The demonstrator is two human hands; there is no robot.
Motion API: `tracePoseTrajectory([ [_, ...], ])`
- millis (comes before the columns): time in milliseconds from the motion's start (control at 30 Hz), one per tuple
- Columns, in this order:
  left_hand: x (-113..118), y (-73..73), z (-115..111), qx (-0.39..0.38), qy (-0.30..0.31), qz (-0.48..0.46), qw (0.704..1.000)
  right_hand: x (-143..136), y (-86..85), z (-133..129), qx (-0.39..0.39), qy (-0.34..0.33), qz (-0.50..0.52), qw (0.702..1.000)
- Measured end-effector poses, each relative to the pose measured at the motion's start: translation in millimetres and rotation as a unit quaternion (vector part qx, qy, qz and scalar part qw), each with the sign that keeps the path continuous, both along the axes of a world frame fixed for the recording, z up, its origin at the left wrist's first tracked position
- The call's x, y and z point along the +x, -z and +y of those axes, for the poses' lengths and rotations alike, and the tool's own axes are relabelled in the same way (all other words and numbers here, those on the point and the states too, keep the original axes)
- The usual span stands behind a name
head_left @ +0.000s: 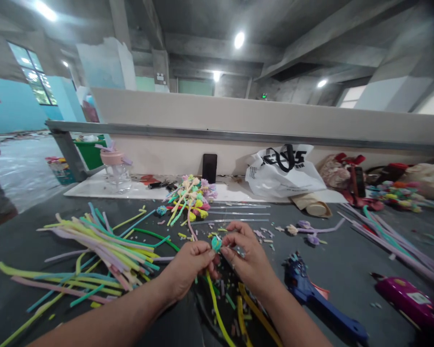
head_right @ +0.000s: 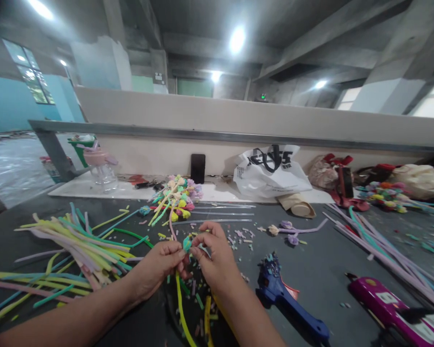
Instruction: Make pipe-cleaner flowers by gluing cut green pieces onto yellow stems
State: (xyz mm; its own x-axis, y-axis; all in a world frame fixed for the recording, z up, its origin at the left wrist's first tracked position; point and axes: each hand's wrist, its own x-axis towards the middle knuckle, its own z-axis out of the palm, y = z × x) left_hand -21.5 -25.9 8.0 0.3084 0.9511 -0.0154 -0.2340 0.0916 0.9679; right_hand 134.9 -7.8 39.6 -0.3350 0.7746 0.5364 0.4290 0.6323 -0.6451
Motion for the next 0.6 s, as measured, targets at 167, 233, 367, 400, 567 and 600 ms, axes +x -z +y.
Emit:
tracePoseTrajectory([
  [167, 0.8, 1.0, 1.0, 0.028, -0.014, 0.060, 0.998, -0.1, 4.9, 2.5, 0.002, 0.001, -0.006, 1.000],
  [233, 1.8, 1.6, 0.8, 0.033, -0.020, 0.066, 0.997, -0.6, 4.9, 2.3, 0.000, -0.001, -0.006, 1.000],
  [367, 3.7, 3.9, 0.1, 0.029, -0.047, 0.066, 0.996, -3.4, 4.9, 0.7, 0.003, -0.006, 0.003, 1.000],
  [400, 3.9, 4.3, 0.0, 0.031, -0.053, 0.068, 0.996, -4.2, 5.4, 0.3, 0.005, -0.005, 0.006, 1.000],
  [567, 2.8, 0.5, 0.0, 0.059, -0.068, 0.121, 0.989, -5.3, 8.3, 0.9, -0.001, -0.005, 0.008, 1.000],
  [600, 2.4, -1.5, -0.3, 0.067, -0.075, 0.147, 0.984, -4.7, 8.1, 1.4, -0.006, -0.001, 0.009, 1.000],
])
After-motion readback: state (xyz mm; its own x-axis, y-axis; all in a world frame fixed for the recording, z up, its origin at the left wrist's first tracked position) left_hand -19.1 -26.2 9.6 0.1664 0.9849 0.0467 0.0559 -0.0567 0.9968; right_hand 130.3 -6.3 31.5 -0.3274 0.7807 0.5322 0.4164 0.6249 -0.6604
